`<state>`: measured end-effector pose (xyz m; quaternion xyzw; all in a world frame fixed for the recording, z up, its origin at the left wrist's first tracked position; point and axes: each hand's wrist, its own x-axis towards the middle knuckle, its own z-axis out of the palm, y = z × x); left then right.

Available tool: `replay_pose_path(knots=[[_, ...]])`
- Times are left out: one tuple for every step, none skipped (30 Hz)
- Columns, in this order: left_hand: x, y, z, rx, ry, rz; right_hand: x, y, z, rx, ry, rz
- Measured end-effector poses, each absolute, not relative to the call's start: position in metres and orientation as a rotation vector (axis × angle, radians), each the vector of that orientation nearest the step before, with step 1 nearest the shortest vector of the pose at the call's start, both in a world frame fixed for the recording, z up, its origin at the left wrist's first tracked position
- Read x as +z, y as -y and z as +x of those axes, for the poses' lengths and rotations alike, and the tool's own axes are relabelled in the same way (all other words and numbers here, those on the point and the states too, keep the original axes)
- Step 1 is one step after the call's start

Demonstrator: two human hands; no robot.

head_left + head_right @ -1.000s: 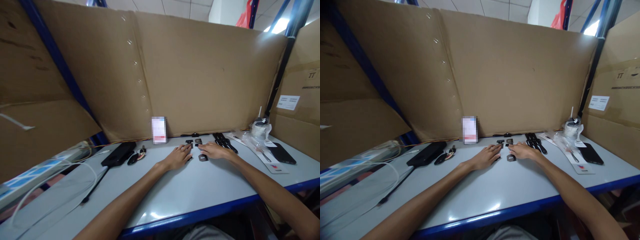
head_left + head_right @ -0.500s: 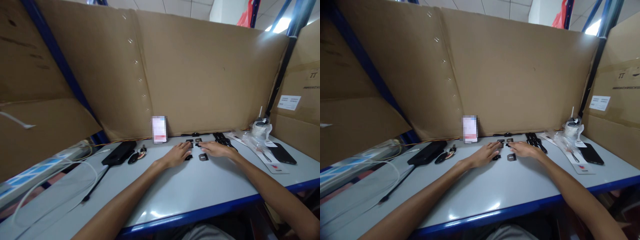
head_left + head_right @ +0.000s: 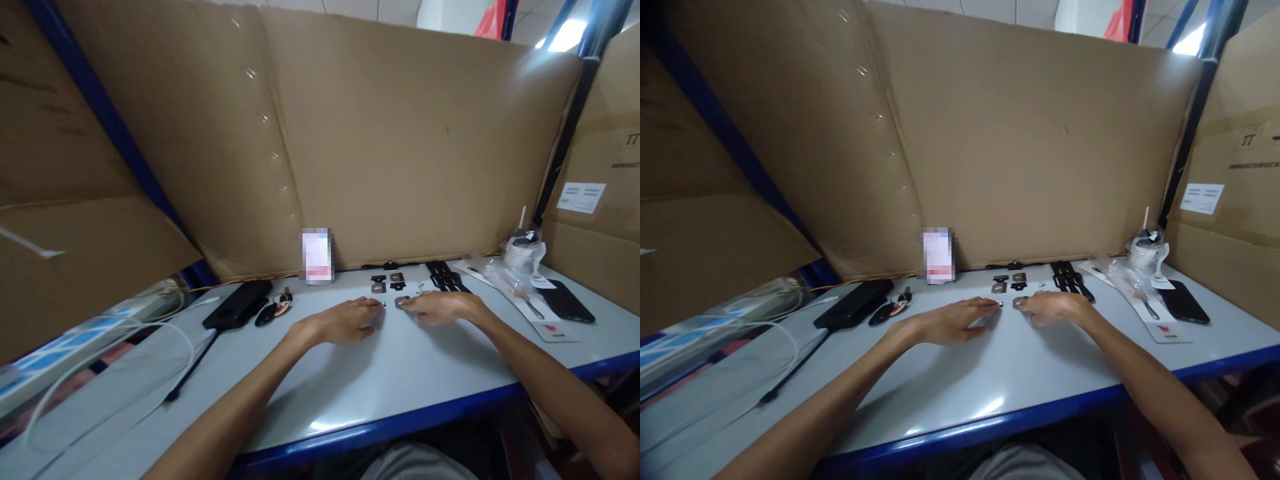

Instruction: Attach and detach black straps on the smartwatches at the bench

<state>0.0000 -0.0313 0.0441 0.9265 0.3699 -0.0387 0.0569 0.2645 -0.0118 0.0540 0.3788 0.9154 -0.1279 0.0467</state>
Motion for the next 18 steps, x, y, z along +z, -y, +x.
replay_pose_path(knots=[[0.043,0.03,0.0,-0.152,-1.15,2.792,0.052,0.01,0.263,-0.39,-2.79,1.154],[0.041,0.028,0.0,-0.181,-1.164,2.773,0.049,0.007,0.262,-0.379,-2.797,1.16],[0.04,0.027,0.0,-0.198,-1.167,2.755,0.047,0.005,0.261,-0.364,-2.807,1.163],[0.038,0.026,-0.001,-0.201,-1.16,2.738,0.045,0.004,0.261,-0.35,-2.818,1.161],[0.035,0.024,-0.002,-0.191,-1.147,2.725,0.044,0.003,0.261,-0.338,-2.828,1.157],[0.033,0.023,-0.003,-0.171,-1.129,2.715,0.042,0.002,0.261,-0.327,-2.834,1.151],[0.03,0.021,-0.004,-0.145,-1.11,2.708,0.042,0.002,0.262,-0.315,-2.835,1.144],[0.027,0.02,-0.005,-0.116,-1.091,2.708,0.041,0.002,0.262,-0.305,-2.834,1.135],[0.023,0.018,-0.005,-0.085,-1.073,2.714,0.041,0.002,0.263,-0.297,-2.83,1.128],[0.02,0.017,-0.006,-0.057,-1.058,2.723,0.042,0.001,0.263,-0.293,-2.829,1.121],[0.017,0.016,-0.006,-0.032,-1.051,2.732,0.042,0.001,0.263,-0.294,-2.828,1.115],[0.015,0.015,-0.006,-0.012,-1.052,2.74,0.043,0.001,0.263,-0.301,-2.831,1.109],[0.013,0.014,-0.005,0.003,-1.06,2.745,0.043,0.001,0.263,-0.311,-2.835,1.104],[0.011,0.013,-0.004,0.013,-1.073,2.748,0.043,0.001,0.263,-0.32,-2.841,1.1],[0.01,0.013,-0.003,0.016,-1.087,2.75,0.043,0.001,0.262,-0.325,-2.845,1.097],[0.01,0.013,-0.001,0.008,-1.101,2.753,0.043,0.001,0.262,-0.328,-2.845,1.097],[0.01,0.014,0.0,-0.01,-1.114,2.757,0.043,0.001,0.262,-0.328,-2.843,1.098],[0.01,0.014,0.001,-0.034,-1.13,2.758,0.042,0.001,0.262,-0.326,-2.841,1.101]])
